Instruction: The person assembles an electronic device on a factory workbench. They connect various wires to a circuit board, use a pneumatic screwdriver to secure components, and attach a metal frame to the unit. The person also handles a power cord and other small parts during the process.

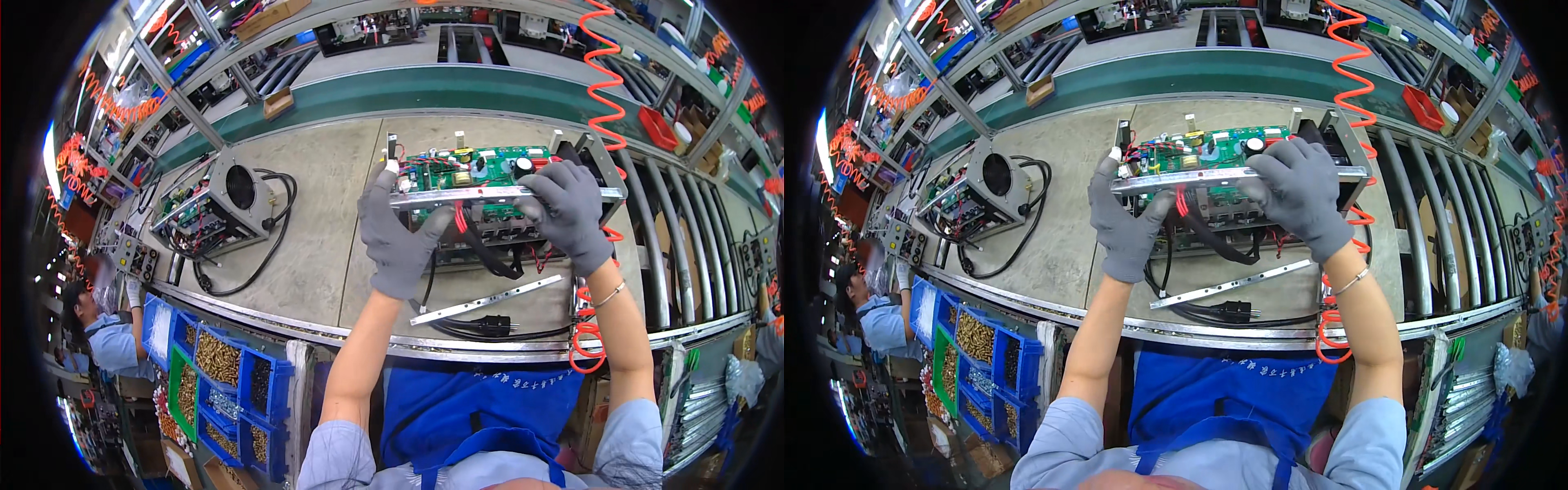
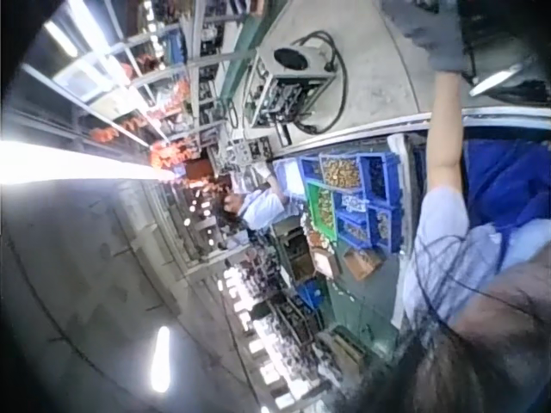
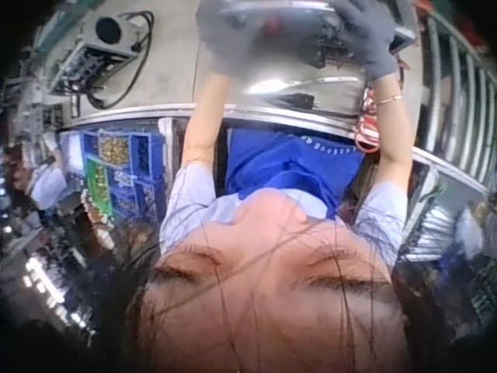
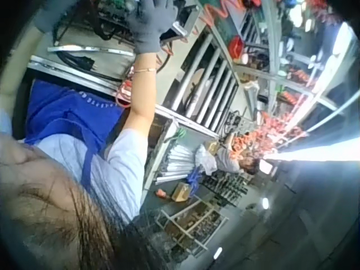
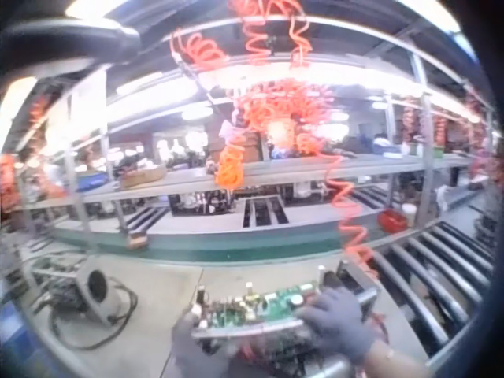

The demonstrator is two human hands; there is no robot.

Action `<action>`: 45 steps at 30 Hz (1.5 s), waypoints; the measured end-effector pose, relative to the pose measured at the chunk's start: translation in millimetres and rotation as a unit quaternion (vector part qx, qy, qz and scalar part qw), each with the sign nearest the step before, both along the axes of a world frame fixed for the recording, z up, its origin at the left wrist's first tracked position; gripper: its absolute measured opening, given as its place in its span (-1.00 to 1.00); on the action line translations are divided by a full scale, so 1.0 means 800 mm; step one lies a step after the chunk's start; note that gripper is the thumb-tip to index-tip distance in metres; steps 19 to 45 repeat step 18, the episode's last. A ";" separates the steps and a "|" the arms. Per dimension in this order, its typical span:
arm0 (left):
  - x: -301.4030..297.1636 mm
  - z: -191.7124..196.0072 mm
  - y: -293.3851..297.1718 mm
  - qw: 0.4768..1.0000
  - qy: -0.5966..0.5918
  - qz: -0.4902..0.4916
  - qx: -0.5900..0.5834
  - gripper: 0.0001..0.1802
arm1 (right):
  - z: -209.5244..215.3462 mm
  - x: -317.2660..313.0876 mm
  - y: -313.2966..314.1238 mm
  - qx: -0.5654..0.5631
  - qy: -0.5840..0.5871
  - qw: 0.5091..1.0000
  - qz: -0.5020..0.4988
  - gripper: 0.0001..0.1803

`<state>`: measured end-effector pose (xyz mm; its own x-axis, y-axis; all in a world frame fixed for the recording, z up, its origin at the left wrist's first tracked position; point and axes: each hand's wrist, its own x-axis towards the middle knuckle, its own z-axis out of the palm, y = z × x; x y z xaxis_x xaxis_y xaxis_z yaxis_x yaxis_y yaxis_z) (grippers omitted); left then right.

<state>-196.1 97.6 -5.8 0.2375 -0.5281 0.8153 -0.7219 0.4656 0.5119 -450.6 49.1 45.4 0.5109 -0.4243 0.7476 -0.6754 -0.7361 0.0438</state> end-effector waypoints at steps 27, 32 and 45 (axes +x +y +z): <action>-0.183 -0.221 0.204 0.857 -0.437 -0.146 0.232 -0.05 | -0.208 0.150 0.225 0.454 0.049 0.833 0.314 -0.76; -0.183 -0.221 0.204 0.857 -0.437 -0.146 0.232 -0.05 | -0.208 0.150 0.225 0.454 0.049 0.833 0.314 -0.76; -0.183 -0.221 0.204 0.857 -0.437 -0.146 0.232 -0.05 | -0.208 0.150 0.225 0.454 0.049 0.833 0.314 -0.76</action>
